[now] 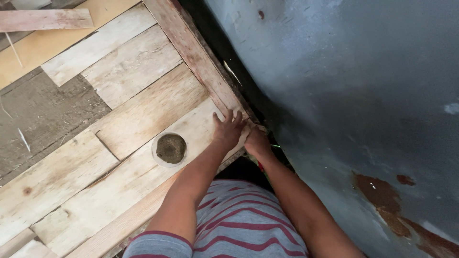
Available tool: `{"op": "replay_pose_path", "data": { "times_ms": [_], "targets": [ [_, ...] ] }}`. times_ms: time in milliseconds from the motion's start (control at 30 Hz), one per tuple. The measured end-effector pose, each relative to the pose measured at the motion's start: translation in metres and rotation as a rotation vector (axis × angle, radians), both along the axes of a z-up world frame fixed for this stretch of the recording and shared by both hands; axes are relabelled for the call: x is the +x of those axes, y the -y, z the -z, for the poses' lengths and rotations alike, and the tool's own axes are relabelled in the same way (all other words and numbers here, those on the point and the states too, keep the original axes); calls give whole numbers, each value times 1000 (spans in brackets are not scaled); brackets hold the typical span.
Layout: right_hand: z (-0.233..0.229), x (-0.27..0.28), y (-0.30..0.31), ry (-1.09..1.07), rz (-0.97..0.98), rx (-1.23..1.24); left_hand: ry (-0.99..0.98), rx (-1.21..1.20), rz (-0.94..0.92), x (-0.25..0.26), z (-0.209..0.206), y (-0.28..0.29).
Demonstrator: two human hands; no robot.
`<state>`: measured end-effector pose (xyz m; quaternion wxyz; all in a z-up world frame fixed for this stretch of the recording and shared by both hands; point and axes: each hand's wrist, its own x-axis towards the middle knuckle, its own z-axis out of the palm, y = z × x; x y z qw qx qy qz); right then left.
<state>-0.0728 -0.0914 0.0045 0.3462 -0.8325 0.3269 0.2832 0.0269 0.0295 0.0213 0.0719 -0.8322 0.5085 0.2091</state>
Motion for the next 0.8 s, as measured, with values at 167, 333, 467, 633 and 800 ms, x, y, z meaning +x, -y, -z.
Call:
{"op": "replay_pose_path", "data": {
  "times_ms": [167,333,467,633,800],
  "targets": [
    [13,-11,1,-19,10,29,15,8,5,-1,-2,0],
    [16,-30,14,-61,175,160,35,19,6,-3,-5,-4],
    [7,-30,31,203,-23,-309,23,-24,-10,-2,1,-3],
    [57,-38,66,372,69,-468,1,-40,-32,-4,-4,-4],
    [29,-34,62,142,105,-301,-29,25,-60,-7,-4,2]
  ]
}}
